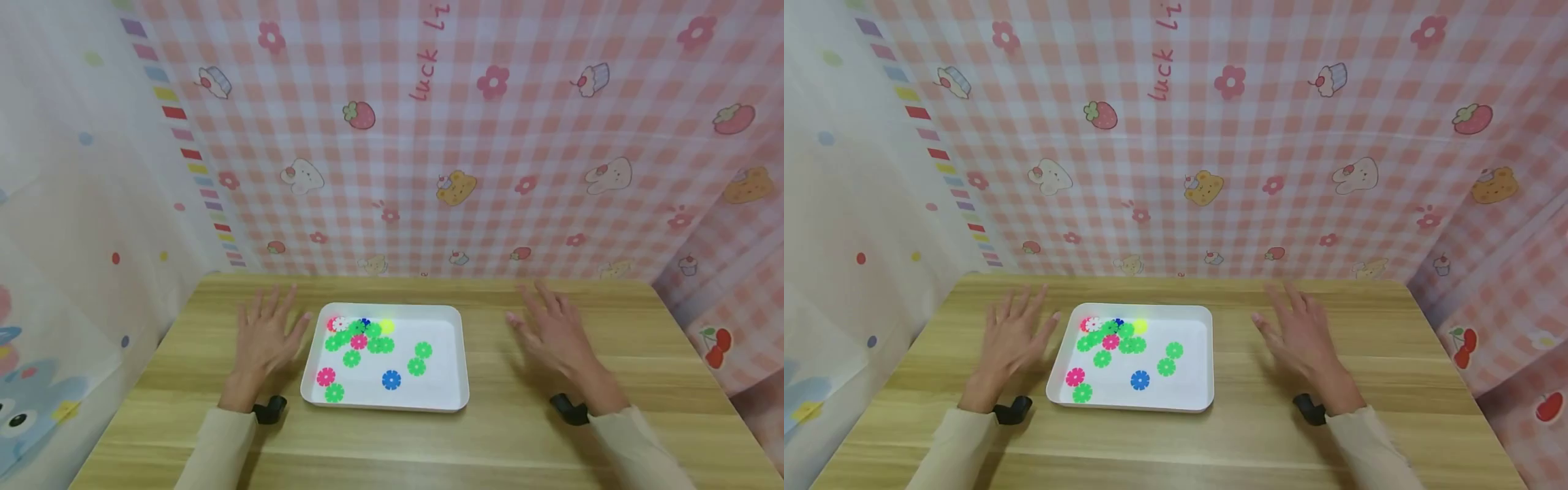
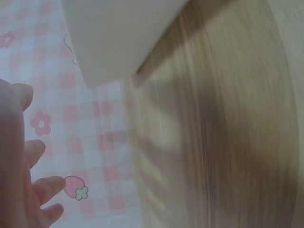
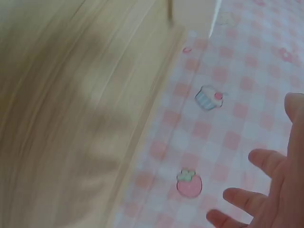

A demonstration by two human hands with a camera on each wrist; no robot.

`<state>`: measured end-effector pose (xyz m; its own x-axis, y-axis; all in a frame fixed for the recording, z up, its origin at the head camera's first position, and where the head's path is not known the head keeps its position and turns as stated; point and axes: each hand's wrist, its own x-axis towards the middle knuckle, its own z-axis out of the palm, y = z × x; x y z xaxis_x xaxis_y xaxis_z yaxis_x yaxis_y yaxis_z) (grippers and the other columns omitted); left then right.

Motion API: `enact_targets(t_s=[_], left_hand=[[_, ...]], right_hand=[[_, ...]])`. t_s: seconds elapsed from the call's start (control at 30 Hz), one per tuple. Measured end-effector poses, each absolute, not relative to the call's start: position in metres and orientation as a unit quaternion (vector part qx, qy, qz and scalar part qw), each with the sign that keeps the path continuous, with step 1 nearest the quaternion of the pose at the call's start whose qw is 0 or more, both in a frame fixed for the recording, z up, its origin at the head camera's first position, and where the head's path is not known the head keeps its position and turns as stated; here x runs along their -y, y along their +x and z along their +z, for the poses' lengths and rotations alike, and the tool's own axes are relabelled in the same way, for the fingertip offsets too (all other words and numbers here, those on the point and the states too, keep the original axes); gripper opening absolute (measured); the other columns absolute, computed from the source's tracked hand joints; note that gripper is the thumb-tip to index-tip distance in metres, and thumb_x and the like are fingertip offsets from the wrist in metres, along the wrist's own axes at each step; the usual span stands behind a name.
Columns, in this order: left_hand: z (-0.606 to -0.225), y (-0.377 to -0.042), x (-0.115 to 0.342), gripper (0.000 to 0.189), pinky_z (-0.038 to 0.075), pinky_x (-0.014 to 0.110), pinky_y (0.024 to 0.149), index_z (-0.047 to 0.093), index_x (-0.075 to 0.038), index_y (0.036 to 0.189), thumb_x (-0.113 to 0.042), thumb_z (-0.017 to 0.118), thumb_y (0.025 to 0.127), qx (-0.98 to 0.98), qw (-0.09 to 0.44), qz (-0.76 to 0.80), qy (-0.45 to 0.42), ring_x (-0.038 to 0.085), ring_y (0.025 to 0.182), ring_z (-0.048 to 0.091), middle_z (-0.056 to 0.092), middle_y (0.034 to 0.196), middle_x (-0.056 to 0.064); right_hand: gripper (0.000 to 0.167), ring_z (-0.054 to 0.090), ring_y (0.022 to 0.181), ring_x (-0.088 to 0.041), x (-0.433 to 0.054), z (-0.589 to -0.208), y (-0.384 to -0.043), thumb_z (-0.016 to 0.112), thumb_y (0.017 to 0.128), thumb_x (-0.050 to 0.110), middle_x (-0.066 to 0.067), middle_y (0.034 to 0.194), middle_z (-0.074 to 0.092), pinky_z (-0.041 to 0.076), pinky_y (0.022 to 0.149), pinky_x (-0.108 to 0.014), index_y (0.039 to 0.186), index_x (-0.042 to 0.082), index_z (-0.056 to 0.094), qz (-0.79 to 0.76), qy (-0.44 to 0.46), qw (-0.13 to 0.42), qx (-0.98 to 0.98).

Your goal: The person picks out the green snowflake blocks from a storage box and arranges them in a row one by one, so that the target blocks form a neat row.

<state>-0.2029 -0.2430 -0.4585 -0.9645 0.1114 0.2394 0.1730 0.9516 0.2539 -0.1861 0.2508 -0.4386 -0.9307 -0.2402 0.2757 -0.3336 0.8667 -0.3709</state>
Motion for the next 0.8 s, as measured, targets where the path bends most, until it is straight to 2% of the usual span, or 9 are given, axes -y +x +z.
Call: enact_targets(t_s=[0.1,0.27,0.4,0.53,0.67,0.8], left_hand=[[-0.460,-0.206,0.238,0.068,0.009,0.072,0.114,0.032,-0.012,0.156,-0.053,0.039,0.102,0.975,0.117,-0.172,-0.078,0.050,0.146,0.019,0.032,0.156,0.026],[-0.463,-0.207,0.233,0.065,0.017,0.068,0.115,0.032,-0.007,0.155,-0.044,0.044,0.103,0.959,0.121,-0.237,-0.096,0.050,0.142,0.028,0.038,0.152,0.026],[-0.465,-0.207,0.230,0.064,0.017,0.063,0.117,0.026,-0.004,0.156,-0.040,0.042,0.106,0.942,0.087,-0.308,-0.103,0.048,0.144,0.026,0.032,0.157,0.024],[-0.469,-0.207,0.227,0.066,0.016,0.059,0.119,0.022,-0.004,0.157,-0.042,0.040,0.106,0.920,0.044,-0.376,-0.098,0.043,0.147,0.021,0.024,0.161,0.020],[-0.476,-0.205,0.223,0.070,0.017,0.055,0.121,0.018,-0.011,0.159,-0.049,0.039,0.105,0.901,-0.004,-0.426,-0.077,0.036,0.150,0.020,0.020,0.164,0.013],[-0.483,-0.202,0.220,0.071,0.020,0.051,0.121,0.014,-0.016,0.160,-0.050,0.039,0.104,0.880,-0.038,-0.469,-0.067,0.032,0.149,0.024,0.022,0.163,0.013]], right_hand=[[0.059,0.032,0.129,-0.053,-0.242,-0.441,-0.188,0.049,0.104,0.037,-0.030,0.150,0.032,0.019,0.106,-0.072,0.152,0.007,0.036,0.267,0.153,0.106,0.946],[0.052,0.039,0.124,-0.045,-0.225,-0.445,-0.189,0.056,0.102,0.027,-0.028,0.137,0.043,0.030,0.102,-0.066,0.148,0.006,0.044,0.356,0.163,0.107,0.914],[0.051,0.039,0.128,-0.042,-0.212,-0.447,-0.190,0.056,0.102,0.030,-0.024,0.138,0.042,0.036,0.101,-0.063,0.146,0.007,0.047,0.406,0.138,0.069,0.901],[0.044,0.045,0.123,-0.041,-0.196,-0.448,-0.190,0.060,0.100,0.025,-0.022,0.136,0.045,0.040,0.100,-0.059,0.138,0.004,0.054,0.436,0.123,0.055,0.890],[0.037,0.051,0.113,-0.038,-0.177,-0.448,-0.191,0.065,0.097,0.022,-0.019,0.129,0.053,0.046,0.094,-0.053,0.129,0.004,0.062,0.437,0.126,0.046,0.889],[0.034,0.053,0.106,-0.032,-0.160,-0.447,-0.192,0.070,0.094,0.025,-0.016,0.125,0.057,0.048,0.089,-0.047,0.123,0.007,0.067,0.433,0.129,0.024,0.892]])
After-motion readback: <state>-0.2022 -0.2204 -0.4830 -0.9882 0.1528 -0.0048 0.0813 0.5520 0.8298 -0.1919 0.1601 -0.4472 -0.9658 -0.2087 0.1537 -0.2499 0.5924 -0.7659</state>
